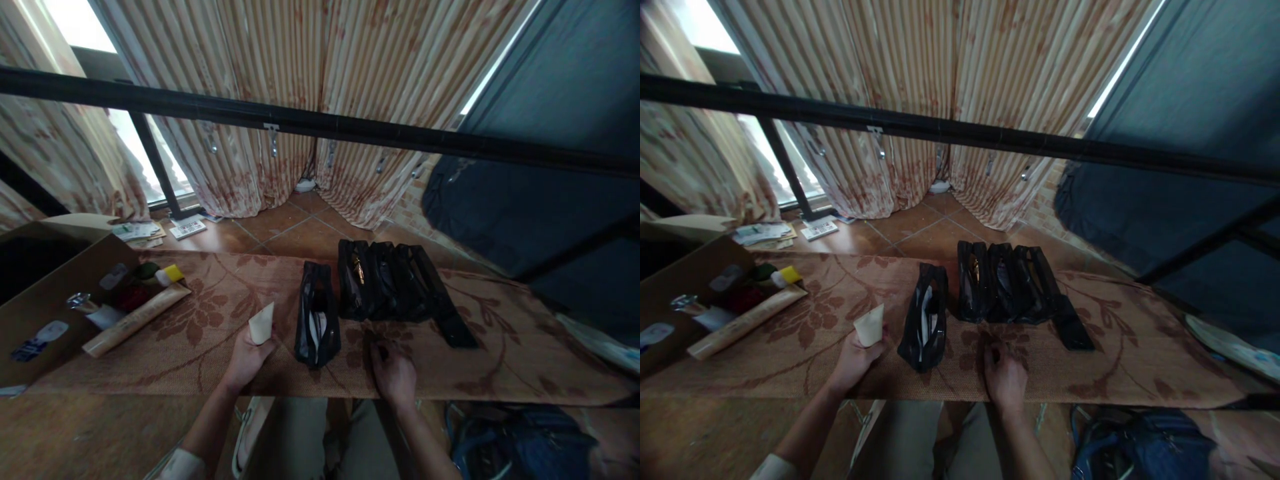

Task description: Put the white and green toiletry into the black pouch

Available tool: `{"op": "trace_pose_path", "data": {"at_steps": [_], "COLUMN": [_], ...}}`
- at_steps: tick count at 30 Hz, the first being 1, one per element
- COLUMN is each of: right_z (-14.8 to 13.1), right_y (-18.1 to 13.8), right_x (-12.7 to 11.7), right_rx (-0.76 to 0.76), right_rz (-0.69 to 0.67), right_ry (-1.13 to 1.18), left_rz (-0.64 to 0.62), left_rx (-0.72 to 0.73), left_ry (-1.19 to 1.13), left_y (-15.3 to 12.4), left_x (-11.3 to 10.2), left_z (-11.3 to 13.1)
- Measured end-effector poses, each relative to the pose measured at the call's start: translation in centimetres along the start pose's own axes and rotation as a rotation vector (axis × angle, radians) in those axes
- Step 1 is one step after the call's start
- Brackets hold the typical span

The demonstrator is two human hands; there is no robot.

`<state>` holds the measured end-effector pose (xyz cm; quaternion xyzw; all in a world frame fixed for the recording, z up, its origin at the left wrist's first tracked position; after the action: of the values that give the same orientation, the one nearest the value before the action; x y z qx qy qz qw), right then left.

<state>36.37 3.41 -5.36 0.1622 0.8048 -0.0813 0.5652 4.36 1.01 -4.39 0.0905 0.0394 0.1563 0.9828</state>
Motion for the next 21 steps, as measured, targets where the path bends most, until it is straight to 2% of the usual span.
{"op": "trace_pose_path", "data": {"at_steps": [4,12,17,21], "right_z": [-0.02,-0.27,-0.19,-0.14], "right_y": [0.08,0.08,0.08,-0.01], "right_x": [0.01,-0.1,-0.06,0.03], "right_rx": [-0.026,0.032,0.052,0.063], "right_rz": [0.003,-0.034,-0.035,-0.035], "right_ry": [0.022,0.02,0.043,0.042], "left_rz": [0.012,-0.023,-0.063,-0.013], "left_rx": [-0.005,-0.022,0.026,0.094], "left_ry": [0.001,0.054,0.13,0.239], "left_y": [-0.05,0.09,0.31,0.56], "left_x": [-0.02,-0.13,-0.41,-0.56], "left_z": [0.1,0.15,-0.35,-0.32]}}
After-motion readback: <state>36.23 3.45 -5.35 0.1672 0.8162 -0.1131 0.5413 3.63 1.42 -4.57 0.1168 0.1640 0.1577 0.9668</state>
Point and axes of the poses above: each hand's wrist, its own y-axis towards the middle knuckle, its own x-axis out of the palm, z = x × y, the point moved 2 cm from there along y, towards the middle knuckle, and after that the axes turned 14 degrees about x, right-handed, at the moved point
